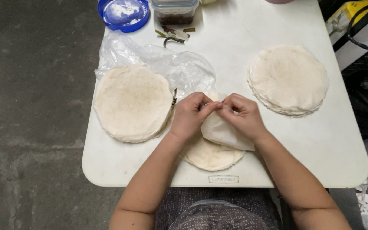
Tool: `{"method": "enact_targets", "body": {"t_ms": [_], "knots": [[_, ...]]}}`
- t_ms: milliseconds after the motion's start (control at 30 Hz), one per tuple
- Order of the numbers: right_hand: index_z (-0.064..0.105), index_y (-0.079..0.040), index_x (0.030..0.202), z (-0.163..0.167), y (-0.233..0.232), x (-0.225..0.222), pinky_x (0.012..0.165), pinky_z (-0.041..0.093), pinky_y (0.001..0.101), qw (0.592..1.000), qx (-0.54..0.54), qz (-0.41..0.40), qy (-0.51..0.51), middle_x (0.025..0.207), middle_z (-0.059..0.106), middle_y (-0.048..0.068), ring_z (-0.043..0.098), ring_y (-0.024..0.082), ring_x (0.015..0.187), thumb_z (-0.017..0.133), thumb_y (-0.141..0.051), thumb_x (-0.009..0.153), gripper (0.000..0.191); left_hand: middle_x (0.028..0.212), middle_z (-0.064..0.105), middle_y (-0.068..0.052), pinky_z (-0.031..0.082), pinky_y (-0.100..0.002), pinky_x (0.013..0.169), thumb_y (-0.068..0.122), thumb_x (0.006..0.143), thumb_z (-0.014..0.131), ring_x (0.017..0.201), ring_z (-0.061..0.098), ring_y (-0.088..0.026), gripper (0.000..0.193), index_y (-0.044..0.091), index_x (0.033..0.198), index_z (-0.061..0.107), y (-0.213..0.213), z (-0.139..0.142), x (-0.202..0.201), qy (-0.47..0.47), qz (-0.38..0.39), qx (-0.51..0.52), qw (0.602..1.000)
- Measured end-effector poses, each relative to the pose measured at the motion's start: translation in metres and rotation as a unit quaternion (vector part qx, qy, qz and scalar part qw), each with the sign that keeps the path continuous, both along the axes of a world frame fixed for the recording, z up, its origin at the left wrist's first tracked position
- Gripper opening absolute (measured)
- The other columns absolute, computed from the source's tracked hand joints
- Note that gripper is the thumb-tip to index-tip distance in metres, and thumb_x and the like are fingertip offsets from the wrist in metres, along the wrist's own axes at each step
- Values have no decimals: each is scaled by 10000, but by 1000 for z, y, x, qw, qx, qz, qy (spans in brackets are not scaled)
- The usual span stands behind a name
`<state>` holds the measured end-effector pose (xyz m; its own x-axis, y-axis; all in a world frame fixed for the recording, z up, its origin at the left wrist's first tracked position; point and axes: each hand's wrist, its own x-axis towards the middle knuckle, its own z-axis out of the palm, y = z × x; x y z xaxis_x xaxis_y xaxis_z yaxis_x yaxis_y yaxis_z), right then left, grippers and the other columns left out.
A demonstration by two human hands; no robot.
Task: The person peels thin translucent sheets one at a time from a stack of round white wrappers on a small white table, working each sheet loose with both hands and placing the separated sheet aside. They occasionally reposition the stacks and press down on a completed pile at the end.
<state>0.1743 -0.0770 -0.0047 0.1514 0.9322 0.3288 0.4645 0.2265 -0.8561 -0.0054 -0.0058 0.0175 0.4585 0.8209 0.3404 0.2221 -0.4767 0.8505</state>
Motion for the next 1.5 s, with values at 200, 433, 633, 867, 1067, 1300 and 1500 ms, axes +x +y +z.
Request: {"method": "enact_targets", "body": {"t_ms": [200,433,633,867,1067,1300,1500], "knots": [[619,-37,718,-3,-3,3,562,395,225,993,-39,-56,93,793,705,4,475,35,638,750,-68,924,245,688,659,-84,483,-309,570,295,927,758,572,559,-171,304,24,835,657,5,-2,-1,5,26,-63,998],[571,-76,827,0,1,5,687,512,195,971,-72,-57,219,894,696,4,588,24,775,757,-22,889,203,776,630,-97,474,-310,633,311,1040,657,714,515,-118,306,21,945,653,4,-11,4,-48,-13,-171,984],[595,-74,967,2,0,7,759,546,195,961,-90,6,260,915,650,-6,623,34,835,760,-7,862,207,934,742,-74,547,-276,755,246,929,738,841,662,-103,252,19,1031,696,2,-4,0,-51,-63,-95,992],[624,-54,981,-2,1,10,697,470,194,980,-108,13,166,886,596,-34,534,30,783,806,-61,864,217,836,713,-95,522,-301,655,227,956,710,691,630,-157,199,30,970,725,-5,3,1,-17,-22,-87,996],[654,-79,842,-2,-2,10,632,434,202,973,-135,16,188,781,602,-57,514,24,710,753,-143,933,149,839,691,-108,520,-311,657,212,964,691,702,631,-175,199,15,942,705,-5,4,1,-35,-31,-22,999],[620,-77,796,-4,1,14,585,411,204,983,-70,-29,168,749,596,-58,485,15,662,743,-124,965,214,774,676,-97,512,-308,661,263,1011,642,686,594,-163,260,9,956,657,0,-1,2,-28,21,-120,992],[637,-81,789,-4,-2,13,586,431,195,993,-38,4,113,782,635,-57,511,13,665,745,-100,931,179,798,648,4,500,-272,669,286,992,675,746,559,-79,264,23,964,680,6,-7,1,-59,-58,-196,977]]}}
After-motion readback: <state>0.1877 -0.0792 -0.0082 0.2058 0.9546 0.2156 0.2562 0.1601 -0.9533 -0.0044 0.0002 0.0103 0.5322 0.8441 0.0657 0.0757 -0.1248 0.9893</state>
